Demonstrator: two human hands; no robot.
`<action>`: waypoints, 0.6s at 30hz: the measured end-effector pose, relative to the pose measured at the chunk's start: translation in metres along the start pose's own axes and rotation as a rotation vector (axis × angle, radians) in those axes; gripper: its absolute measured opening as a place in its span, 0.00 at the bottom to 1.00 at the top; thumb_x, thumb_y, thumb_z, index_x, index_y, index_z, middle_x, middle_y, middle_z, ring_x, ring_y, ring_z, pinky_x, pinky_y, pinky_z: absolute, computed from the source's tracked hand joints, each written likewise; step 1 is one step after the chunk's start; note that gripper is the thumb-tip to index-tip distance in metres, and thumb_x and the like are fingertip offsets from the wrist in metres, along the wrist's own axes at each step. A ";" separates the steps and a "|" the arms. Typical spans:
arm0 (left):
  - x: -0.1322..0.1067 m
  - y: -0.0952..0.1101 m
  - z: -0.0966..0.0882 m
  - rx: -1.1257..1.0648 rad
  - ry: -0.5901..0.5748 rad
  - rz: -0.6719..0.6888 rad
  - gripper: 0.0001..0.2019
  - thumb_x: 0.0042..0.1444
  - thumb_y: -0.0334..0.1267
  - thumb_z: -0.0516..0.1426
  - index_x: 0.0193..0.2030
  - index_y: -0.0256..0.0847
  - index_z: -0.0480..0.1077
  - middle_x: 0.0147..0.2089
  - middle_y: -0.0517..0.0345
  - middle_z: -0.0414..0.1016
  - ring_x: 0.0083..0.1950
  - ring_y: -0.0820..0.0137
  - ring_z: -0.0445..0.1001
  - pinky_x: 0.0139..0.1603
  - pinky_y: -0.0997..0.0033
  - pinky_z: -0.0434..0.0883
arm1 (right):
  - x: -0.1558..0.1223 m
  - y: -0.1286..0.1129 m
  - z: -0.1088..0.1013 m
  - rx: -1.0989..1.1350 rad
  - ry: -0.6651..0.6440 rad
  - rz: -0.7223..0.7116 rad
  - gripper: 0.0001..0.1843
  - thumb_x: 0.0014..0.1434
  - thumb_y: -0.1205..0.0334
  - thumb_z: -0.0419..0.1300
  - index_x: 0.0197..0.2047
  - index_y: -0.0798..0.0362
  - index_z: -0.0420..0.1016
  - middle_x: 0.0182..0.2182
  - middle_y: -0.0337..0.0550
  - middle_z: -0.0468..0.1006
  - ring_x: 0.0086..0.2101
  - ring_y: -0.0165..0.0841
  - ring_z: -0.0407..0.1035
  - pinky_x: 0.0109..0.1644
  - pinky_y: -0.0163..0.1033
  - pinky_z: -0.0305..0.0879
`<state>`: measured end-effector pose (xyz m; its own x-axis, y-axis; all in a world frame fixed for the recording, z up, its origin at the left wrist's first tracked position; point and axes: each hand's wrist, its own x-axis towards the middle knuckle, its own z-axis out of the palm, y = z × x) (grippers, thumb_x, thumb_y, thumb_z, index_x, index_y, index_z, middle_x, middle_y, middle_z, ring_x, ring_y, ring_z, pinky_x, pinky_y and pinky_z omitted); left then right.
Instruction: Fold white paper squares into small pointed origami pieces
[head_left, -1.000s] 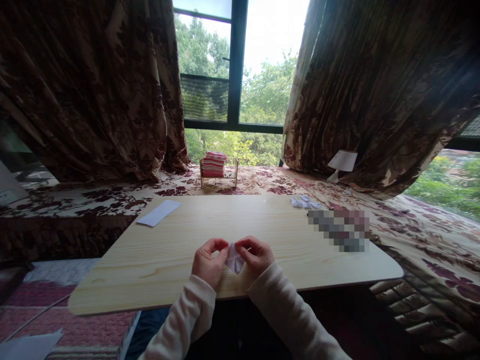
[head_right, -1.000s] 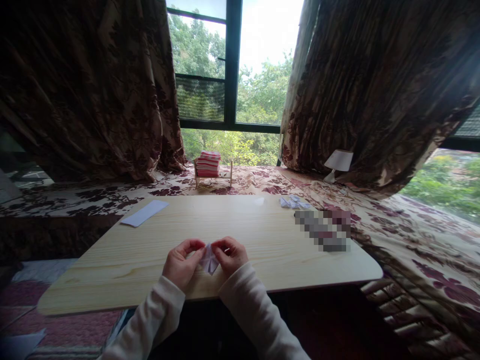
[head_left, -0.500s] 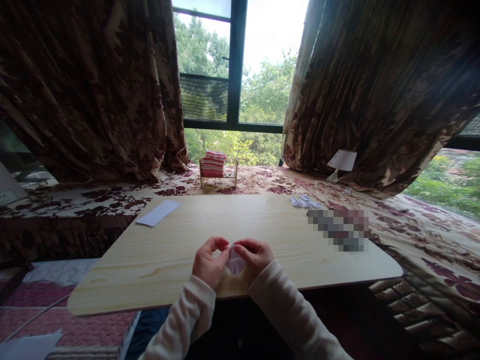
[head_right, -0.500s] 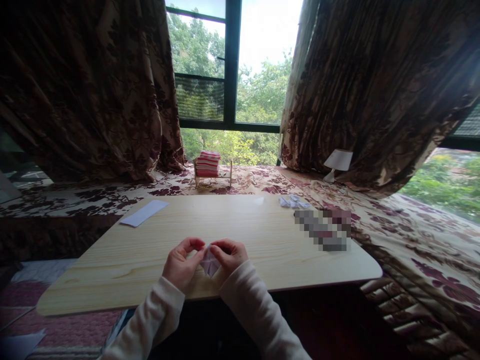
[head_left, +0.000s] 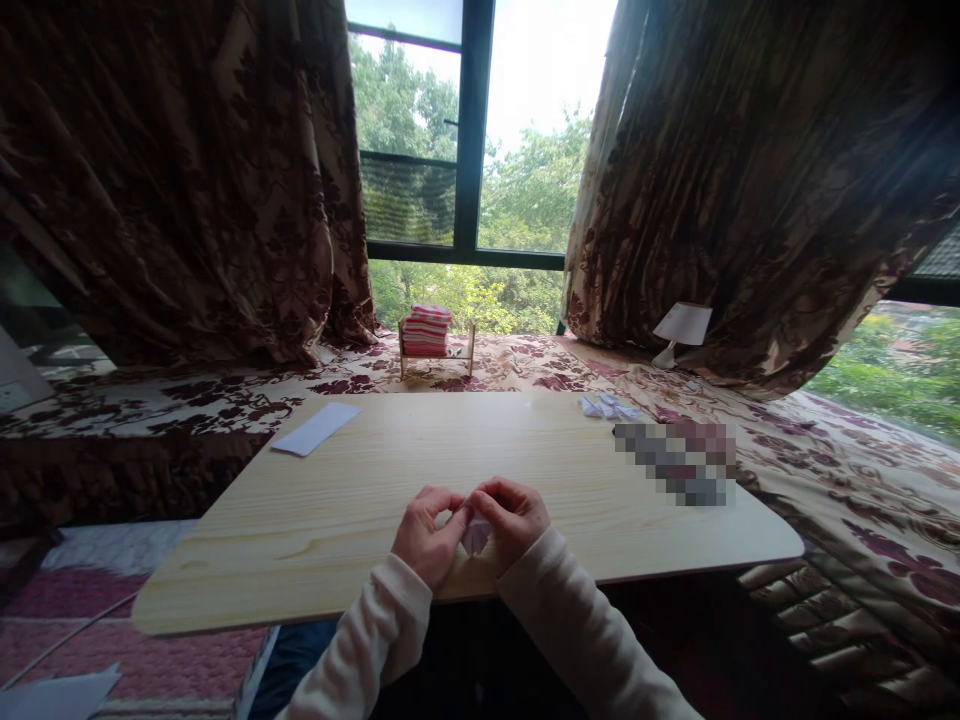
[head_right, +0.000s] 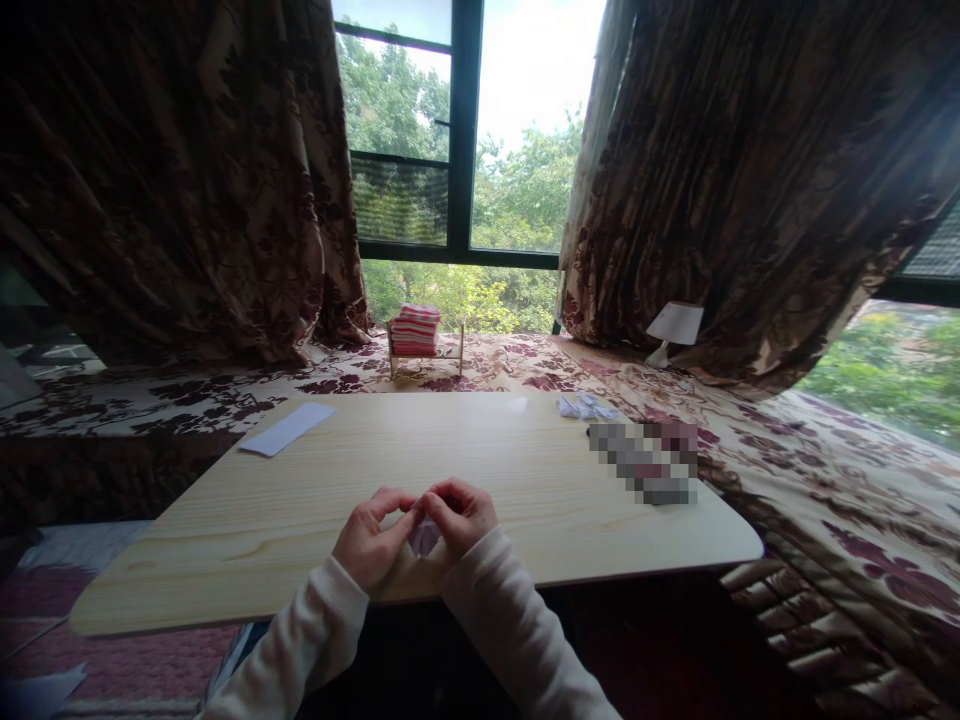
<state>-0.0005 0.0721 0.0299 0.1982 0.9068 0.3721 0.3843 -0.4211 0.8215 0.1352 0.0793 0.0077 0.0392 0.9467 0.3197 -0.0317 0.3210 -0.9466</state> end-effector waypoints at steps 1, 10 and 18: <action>0.000 0.000 -0.001 -0.003 -0.005 0.006 0.09 0.49 0.38 0.54 0.26 0.37 0.73 0.29 0.54 0.71 0.36 0.66 0.69 0.41 0.67 0.65 | 0.000 -0.001 0.000 -0.003 -0.010 -0.001 0.08 0.47 0.61 0.61 0.23 0.57 0.71 0.18 0.37 0.70 0.20 0.26 0.61 0.24 0.31 0.57; 0.001 0.003 0.001 -0.039 -0.047 -0.073 0.12 0.51 0.42 0.52 0.30 0.37 0.74 0.29 0.53 0.73 0.37 0.65 0.69 0.38 0.70 0.65 | 0.001 0.000 -0.001 0.065 0.035 0.024 0.09 0.45 0.59 0.62 0.23 0.57 0.72 0.17 0.36 0.70 0.20 0.26 0.61 0.24 0.31 0.57; 0.001 0.000 -0.001 -0.129 -0.025 -0.131 0.15 0.52 0.42 0.51 0.35 0.35 0.74 0.33 0.52 0.75 0.38 0.65 0.70 0.39 0.71 0.66 | 0.003 -0.006 0.001 0.055 0.077 0.044 0.20 0.50 0.49 0.57 0.24 0.60 0.76 0.15 0.38 0.68 0.17 0.24 0.56 0.19 0.30 0.53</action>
<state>-0.0014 0.0734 0.0311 0.1774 0.9523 0.2484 0.2894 -0.2917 0.9117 0.1346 0.0800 0.0143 0.1134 0.9558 0.2714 -0.0903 0.2820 -0.9552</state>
